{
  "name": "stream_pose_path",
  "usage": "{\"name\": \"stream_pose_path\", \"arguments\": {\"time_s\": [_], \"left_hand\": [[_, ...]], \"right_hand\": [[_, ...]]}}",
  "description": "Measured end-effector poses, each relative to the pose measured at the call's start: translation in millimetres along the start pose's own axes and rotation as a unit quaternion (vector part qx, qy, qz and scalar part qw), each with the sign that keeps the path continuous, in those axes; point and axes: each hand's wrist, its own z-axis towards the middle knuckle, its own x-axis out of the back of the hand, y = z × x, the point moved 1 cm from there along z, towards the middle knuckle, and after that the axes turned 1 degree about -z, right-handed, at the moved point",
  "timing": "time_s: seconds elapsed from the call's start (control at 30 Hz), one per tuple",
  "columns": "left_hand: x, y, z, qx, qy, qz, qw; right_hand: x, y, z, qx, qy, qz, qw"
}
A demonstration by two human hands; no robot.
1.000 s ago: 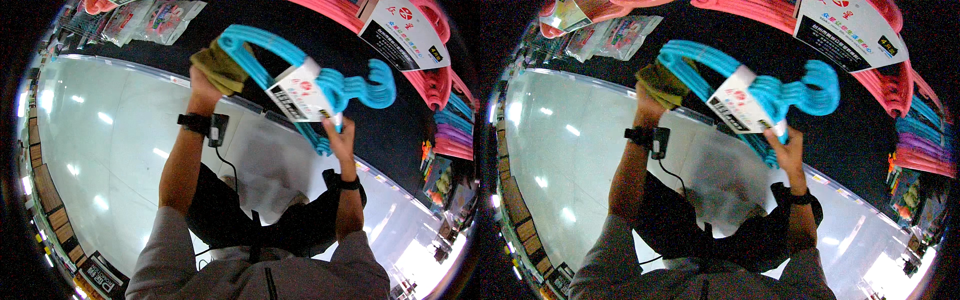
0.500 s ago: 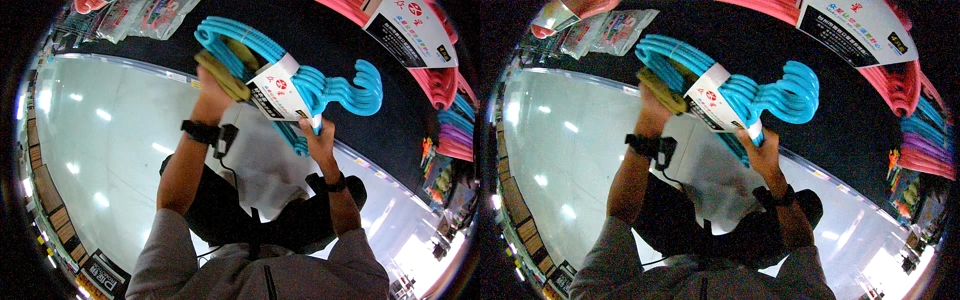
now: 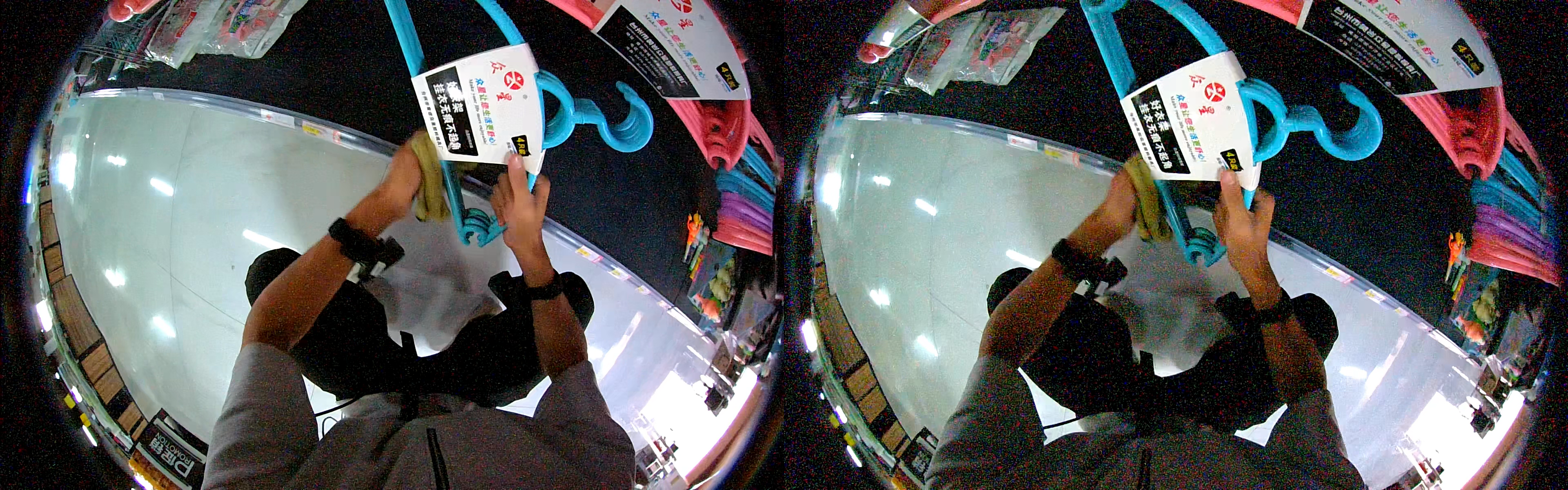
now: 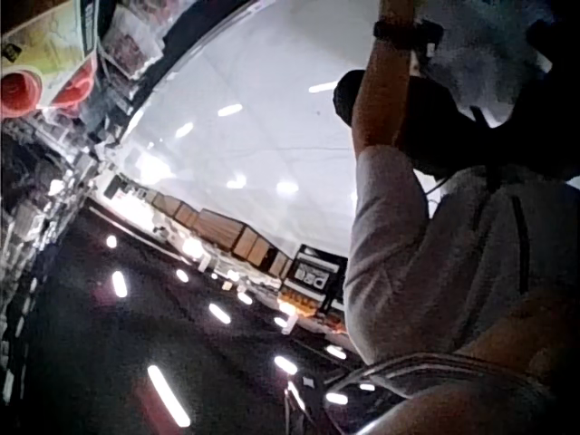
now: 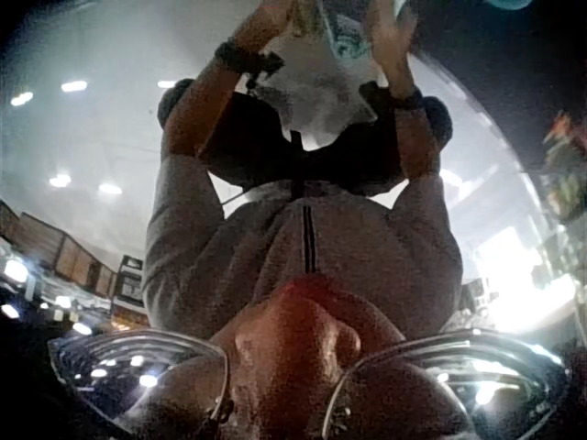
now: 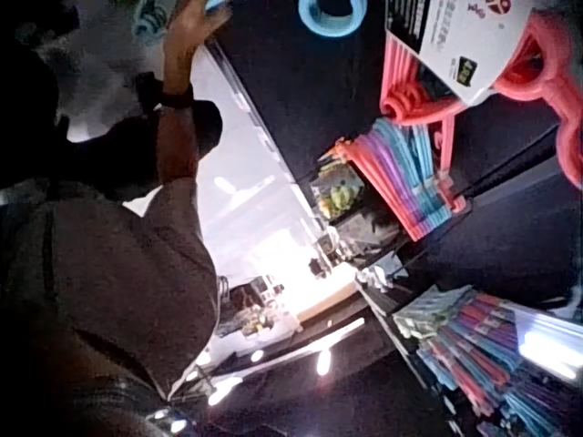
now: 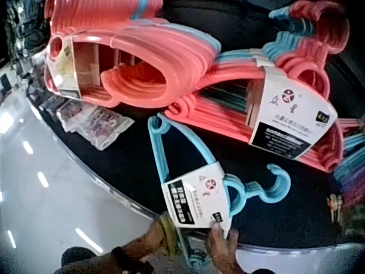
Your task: The person kneels on the floor and wipes stacks of pink and blue plastic hangers with a yellow cloth. They handle the hangers one at a time, wiping the surfaces and then placing them back on the display shelf.
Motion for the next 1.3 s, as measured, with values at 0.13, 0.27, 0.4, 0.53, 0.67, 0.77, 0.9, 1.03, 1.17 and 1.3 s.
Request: {"name": "stream_pose_path", "arguments": {"time_s": [0.13, 0.27, 0.4, 0.53, 0.67, 0.77, 0.9, 1.03, 1.17, 1.3], "left_hand": [[21.2, 33.1, 21.4, -0.091, -0.006, -0.124, 0.988], [40.1, 35.0, 8.3, -0.071, -0.228, -0.306, 0.922], [-21.3, -48.2, -2.8, -0.076, 0.005, -0.106, 0.991], [-17.7, -24.1, -6.5, -0.016, 0.008, -0.096, 0.995], [29.9, 42.0, 9.3, -0.117, -0.134, -0.202, 0.963], [29.4, 43.3, 16.7, -0.118, -0.131, -0.175, 0.969], [-6.5, -44.2, 19.1, -0.023, -0.018, -0.202, 0.979], [-11.0, -113.8, 4.7, 0.110, 0.011, -0.218, 0.970], [-11.7, -104.5, 7.8, 0.144, 0.012, -0.202, 0.969], [-9.3, -61.2, 9.7, 0.080, 0.052, -0.217, 0.972]], "right_hand": [[6.5, 17.1, -0.2, 0.070, -0.026, -0.082, 0.994], [-2.0, 30.6, -4.6, 0.121, -0.035, -0.096, 0.987], [-1.2, 18.0, -2.2, 0.082, 0.035, 0.024, 0.996], [-7.1, 7.0, -4.2, 0.026, 0.038, 0.014, 0.999], [-19.6, 28.8, -13.1, 0.039, -0.027, -0.016, 0.999], [-20.7, 42.6, -16.8, 0.038, -0.022, -0.020, 0.999], [-11.9, 37.9, -2.3, 0.022, 0.094, 0.044, 0.994], [-6.2, 19.9, 11.0, -0.078, 0.121, 0.159, 0.977], [3.2, 33.4, 16.0, -0.091, 0.100, 0.183, 0.974], [-6.0, 24.2, 5.2, -0.214, 0.063, 0.228, 0.948]]}}
